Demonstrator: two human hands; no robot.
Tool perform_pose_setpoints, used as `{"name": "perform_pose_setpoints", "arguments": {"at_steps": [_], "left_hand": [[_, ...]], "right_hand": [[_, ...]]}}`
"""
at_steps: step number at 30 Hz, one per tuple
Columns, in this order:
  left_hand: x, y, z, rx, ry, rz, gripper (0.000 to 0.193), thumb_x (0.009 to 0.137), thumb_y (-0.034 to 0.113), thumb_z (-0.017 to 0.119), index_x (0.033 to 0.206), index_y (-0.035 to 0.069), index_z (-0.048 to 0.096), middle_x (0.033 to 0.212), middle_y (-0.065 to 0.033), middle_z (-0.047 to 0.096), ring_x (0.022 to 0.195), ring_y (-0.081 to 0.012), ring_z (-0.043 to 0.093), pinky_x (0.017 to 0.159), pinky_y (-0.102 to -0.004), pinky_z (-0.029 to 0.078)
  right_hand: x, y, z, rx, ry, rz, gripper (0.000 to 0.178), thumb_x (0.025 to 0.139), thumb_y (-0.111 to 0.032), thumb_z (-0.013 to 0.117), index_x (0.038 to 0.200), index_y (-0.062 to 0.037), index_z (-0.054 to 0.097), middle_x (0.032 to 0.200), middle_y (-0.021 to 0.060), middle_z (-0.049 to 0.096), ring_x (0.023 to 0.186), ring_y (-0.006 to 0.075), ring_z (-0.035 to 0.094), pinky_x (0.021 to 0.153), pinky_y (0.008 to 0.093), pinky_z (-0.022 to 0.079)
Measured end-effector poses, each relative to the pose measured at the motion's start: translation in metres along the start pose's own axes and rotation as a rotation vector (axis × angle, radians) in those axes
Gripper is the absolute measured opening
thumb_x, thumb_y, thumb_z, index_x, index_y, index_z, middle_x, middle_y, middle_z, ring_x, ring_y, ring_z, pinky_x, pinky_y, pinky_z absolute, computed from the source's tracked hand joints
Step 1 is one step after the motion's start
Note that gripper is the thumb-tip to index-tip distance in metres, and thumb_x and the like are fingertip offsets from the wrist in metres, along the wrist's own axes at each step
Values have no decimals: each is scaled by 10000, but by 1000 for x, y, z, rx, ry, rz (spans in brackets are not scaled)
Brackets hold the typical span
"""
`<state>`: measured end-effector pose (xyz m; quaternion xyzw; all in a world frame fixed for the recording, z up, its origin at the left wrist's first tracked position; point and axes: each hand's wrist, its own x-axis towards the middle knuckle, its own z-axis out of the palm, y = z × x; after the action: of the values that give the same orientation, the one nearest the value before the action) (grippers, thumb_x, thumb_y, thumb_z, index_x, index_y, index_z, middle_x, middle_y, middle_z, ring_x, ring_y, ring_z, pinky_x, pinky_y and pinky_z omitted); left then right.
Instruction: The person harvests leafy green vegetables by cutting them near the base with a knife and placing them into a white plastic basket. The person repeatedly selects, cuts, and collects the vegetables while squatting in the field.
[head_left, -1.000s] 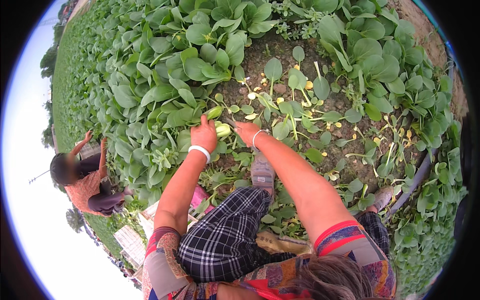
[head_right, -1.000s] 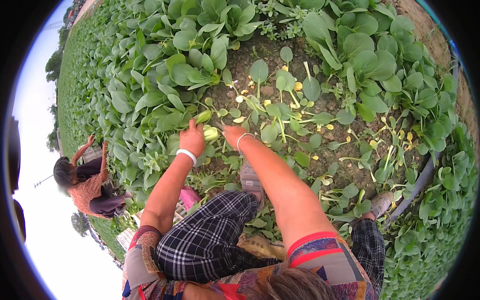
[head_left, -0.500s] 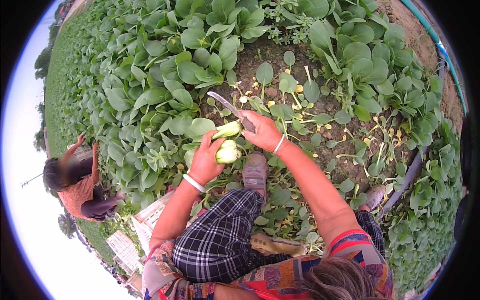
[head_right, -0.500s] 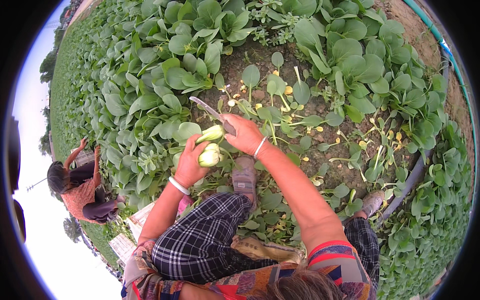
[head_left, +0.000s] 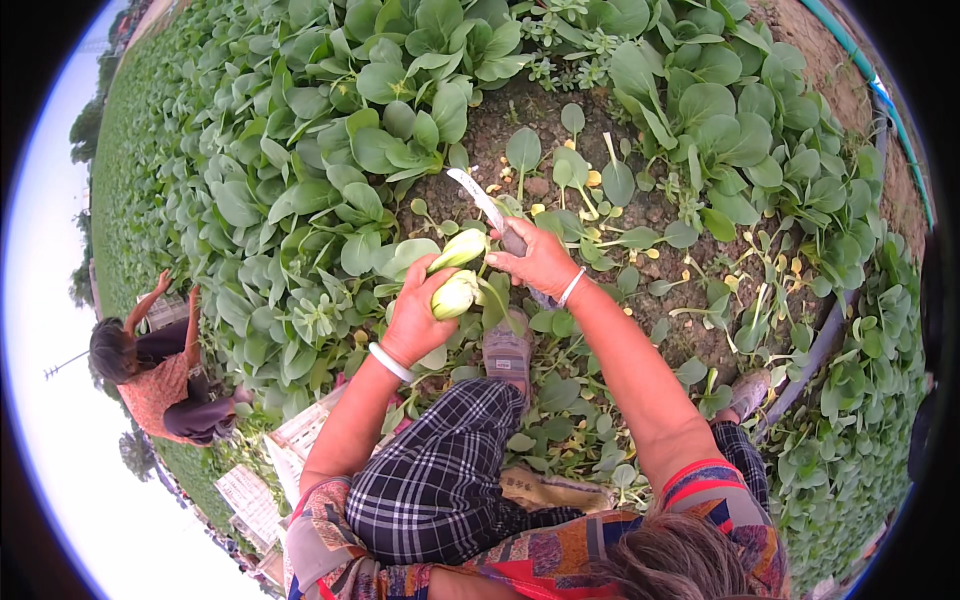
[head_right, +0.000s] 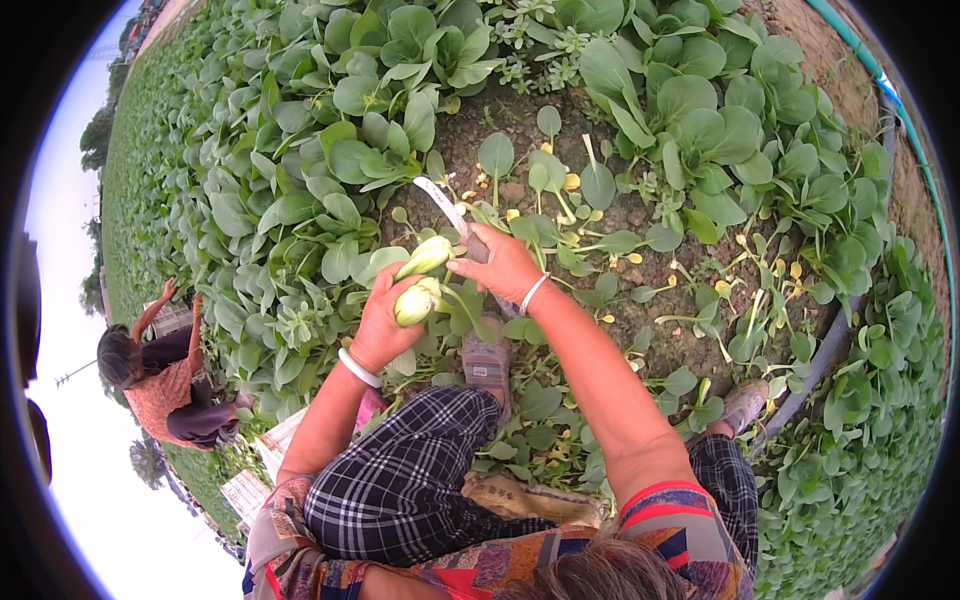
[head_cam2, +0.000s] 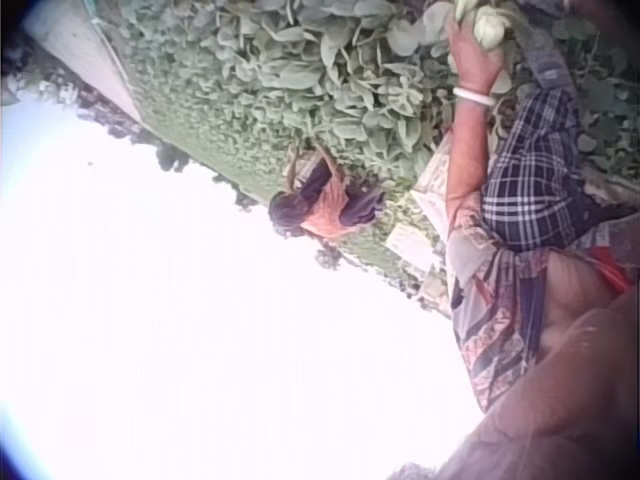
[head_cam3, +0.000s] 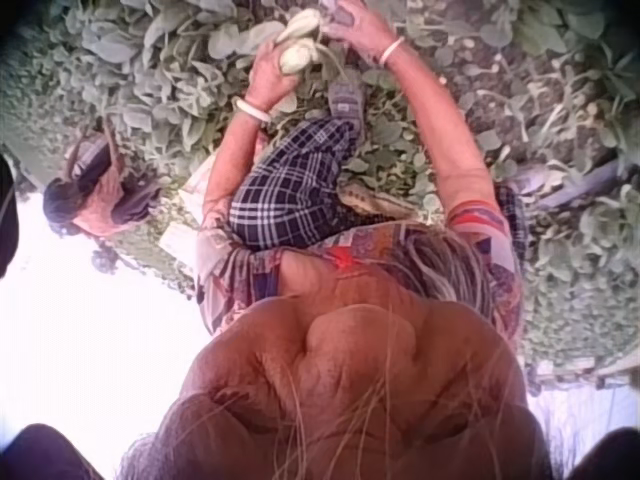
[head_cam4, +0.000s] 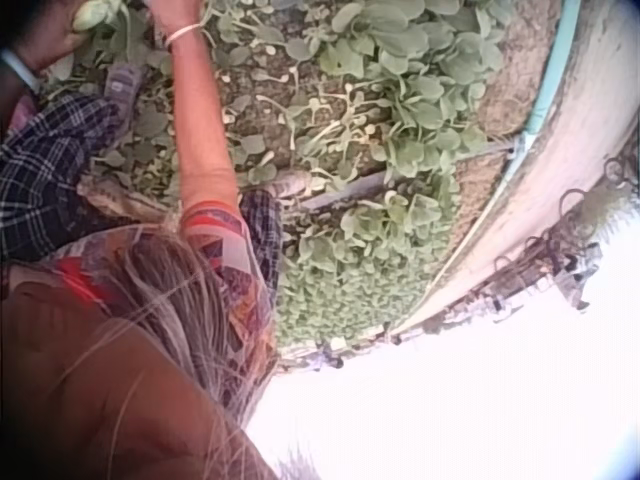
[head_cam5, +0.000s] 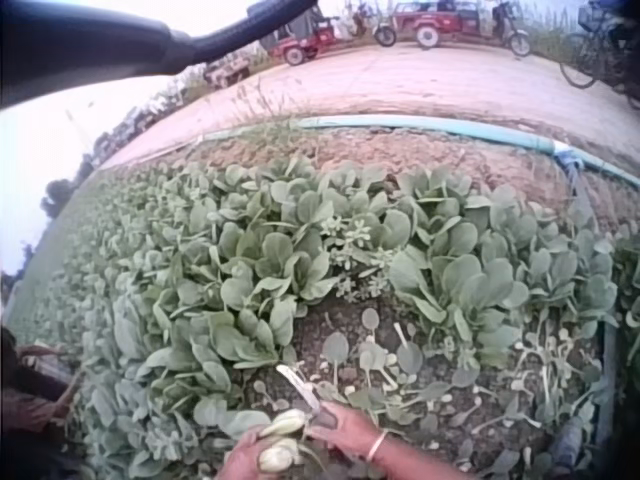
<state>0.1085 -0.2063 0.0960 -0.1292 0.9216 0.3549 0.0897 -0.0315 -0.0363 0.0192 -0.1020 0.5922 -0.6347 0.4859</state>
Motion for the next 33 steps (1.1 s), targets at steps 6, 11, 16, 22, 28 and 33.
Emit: {"name": "perform_pose_setpoints", "arguments": {"at_steps": [6,11,16,22,28,33], "left_hand": [[7,8,3,15,1,-14,546,631,17,677,1173,34,611,1263,-181,494,1180,-359,513,1014,-369,418],[5,-2,8,24,-26,11,542,636,31,682,1173,28,607,1262,-196,503,1160,-369,525,1001,-373,431],[9,-4,6,85,-39,-29,531,641,54,685,1165,23,607,1261,-200,509,1135,-374,540,983,-384,446],[5,-29,-12,-29,-100,-54,532,634,42,642,1164,15,605,1229,-170,525,1130,-346,543,1008,-364,431],[16,8,-1,-903,-277,-361,430,722,-31,566,1148,7,612,1028,-7,635,948,-133,600,854,-263,467],[13,11,4,-1086,-219,-423,526,674,-1,567,1199,-7,568,1075,-51,633,966,-175,613,875,-305,481]], "right_hand": [[8,8,-1,-262,59,-96,405,794,-101,682,1184,-76,577,793,53,631,628,152,599,569,303,494],[12,8,-9,-749,215,-203,302,738,-144,655,1023,-82,577,784,189,642,740,388,634,684,465,504],[11,11,-9,-667,302,-173,247,741,-131,647,977,-80,597,816,186,663,769,398,642,699,465,512],[13,9,-31,-209,272,-59,455,792,-146,728,1219,-88,584,871,60,681,652,149,634,585,298,521],[15,-8,10,533,-12,1,427,830,-105,731,1213,-70,545,841,-20,607,557,44,506,493,196,426],[23,12,3,220,124,-118,370,811,-137,734,1115,-45,546,778,6,578,498,76,522,470,242,444]]}}
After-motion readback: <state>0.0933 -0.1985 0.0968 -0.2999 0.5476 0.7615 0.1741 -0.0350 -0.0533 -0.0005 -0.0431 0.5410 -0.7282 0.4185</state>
